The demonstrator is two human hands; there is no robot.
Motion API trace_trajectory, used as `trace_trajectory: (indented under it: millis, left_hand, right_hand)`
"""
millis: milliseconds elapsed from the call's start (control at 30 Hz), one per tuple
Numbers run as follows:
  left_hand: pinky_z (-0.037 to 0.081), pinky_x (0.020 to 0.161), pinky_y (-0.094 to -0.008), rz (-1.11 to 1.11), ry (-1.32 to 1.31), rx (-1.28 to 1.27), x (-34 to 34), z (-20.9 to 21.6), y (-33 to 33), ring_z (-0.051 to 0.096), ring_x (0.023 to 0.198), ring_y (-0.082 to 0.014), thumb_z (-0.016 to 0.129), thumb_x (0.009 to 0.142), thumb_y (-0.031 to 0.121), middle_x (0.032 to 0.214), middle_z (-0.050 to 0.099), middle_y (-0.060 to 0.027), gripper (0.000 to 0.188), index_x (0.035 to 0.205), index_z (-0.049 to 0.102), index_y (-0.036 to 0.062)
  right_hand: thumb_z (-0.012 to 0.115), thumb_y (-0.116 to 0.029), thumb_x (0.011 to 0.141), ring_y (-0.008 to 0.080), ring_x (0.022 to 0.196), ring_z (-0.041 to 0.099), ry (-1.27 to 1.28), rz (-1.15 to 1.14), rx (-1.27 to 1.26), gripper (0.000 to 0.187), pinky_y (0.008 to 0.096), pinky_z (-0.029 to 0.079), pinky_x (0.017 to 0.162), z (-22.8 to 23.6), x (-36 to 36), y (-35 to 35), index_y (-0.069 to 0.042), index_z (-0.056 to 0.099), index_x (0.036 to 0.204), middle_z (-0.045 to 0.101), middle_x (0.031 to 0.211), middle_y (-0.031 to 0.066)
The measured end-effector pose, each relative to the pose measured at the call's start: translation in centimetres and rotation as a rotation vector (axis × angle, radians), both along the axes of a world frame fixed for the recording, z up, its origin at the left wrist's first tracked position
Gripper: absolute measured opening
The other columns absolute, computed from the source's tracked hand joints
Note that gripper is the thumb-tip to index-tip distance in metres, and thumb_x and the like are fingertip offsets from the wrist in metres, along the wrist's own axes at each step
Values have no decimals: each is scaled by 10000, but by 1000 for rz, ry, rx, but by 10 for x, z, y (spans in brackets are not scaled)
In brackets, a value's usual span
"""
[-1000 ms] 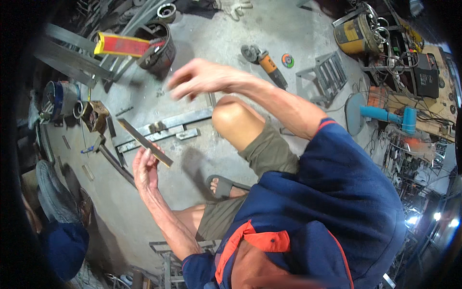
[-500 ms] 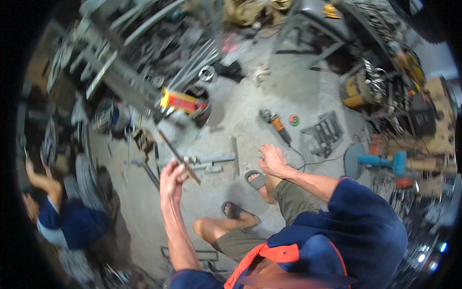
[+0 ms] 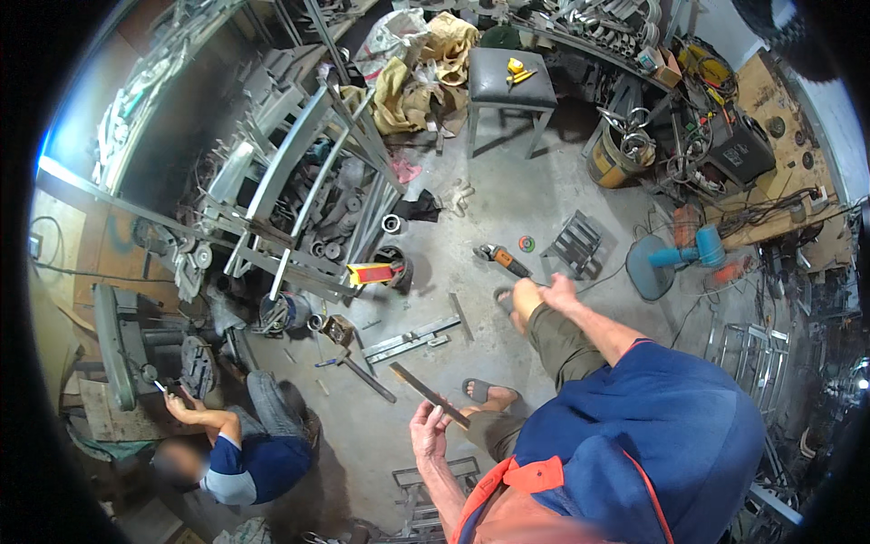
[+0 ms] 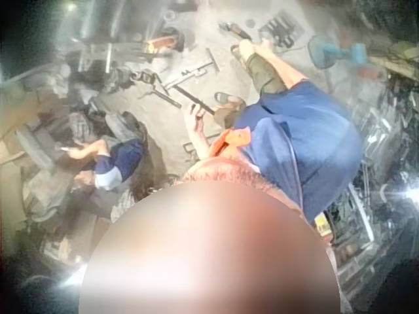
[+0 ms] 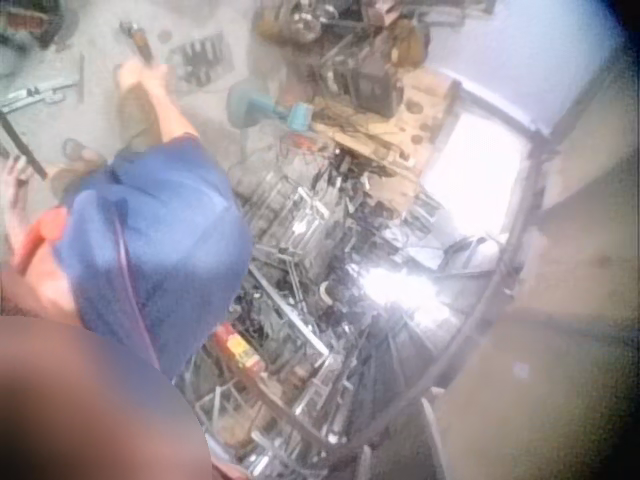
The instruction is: The person walks through a cluttered workshop, picks up a small metal bar, and kneels on the floor. They then use a tape measure to measure the metal bar multiple times while another person works nearby.
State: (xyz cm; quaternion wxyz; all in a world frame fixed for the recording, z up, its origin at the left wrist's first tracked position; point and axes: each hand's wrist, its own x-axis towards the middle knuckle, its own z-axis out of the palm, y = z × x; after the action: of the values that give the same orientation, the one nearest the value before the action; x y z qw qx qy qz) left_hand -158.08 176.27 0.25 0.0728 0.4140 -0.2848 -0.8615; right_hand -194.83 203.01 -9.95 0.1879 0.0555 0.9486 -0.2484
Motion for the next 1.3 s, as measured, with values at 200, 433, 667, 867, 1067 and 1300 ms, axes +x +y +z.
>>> trace_trajectory:
  millis: [200, 433, 667, 867, 1067, 1300]
  left_hand:
    - [585, 858, -415, 5, 93, -56, -81, 55, -5, 675, 984, -251, 725, 859, 61, 1093, 677, -124, 376, 1211, 618, -12]
    - [557, 911, -408, 136, 90, -195, -272, 81, 1, 642, 1046, -265, 703, 856, 47, 1129, 635, -135, 400, 1225, 575, -43]
    - [509, 993, -481, 294, 53, -55, -494, 101, 43, 564, 1140, -292, 799, 798, 135, 1203, 548, -96, 537, 1257, 559, -5]
    - [509, 967, -492, 288, -29, 8, -589, 127, 53, 572, 1112, -300, 833, 764, 160, 1182, 558, -97, 589, 1256, 554, -4]
    - [506, 946, -401, 238, -158, -2, -608, 139, 38, 622, 1058, -254, 814, 781, 221, 1144, 633, -109, 618, 1277, 548, -35]
    - [508, 982, -360, 282, 55, 3, -587, 159, 31, 652, 1035, -206, 680, 858, 39, 1146, 656, -103, 492, 1331, 553, -8]
  right_hand:
    - [774, -261, 804, 161, 627, 604, -3, -221, -425, 304, 353, 478, 540, 61, -155, 17, 21, 677, 862, 661, 737, 100]
    - [798, -320, 773, 172, 658, 648, 146, -184, -501, 425, 338, 519, 590, 80, -492, -22, 24, 710, 1006, 702, 789, 121]
    - [829, -382, 707, 381, 1118, 645, 205, 69, -34, 627, 476, 517, 960, 17, -788, -103, 18, 657, 1158, 671, 1162, 248]
    - [798, -495, 703, 409, 1241, 541, 133, 243, 202, 837, 554, 472, 986, -28, -873, -153, -72, 488, 1355, 501, 1330, 222]
    - [752, -609, 702, 334, 1202, 608, -42, 216, 288, 811, 464, 489, 1001, -32, -897, -183, -120, 607, 1333, 607, 1317, 205]
    - [692, -217, 948, 139, 622, 590, -413, 281, -778, 189, 252, 461, 489, 31, -814, -188, -62, 609, 1018, 609, 834, 28]
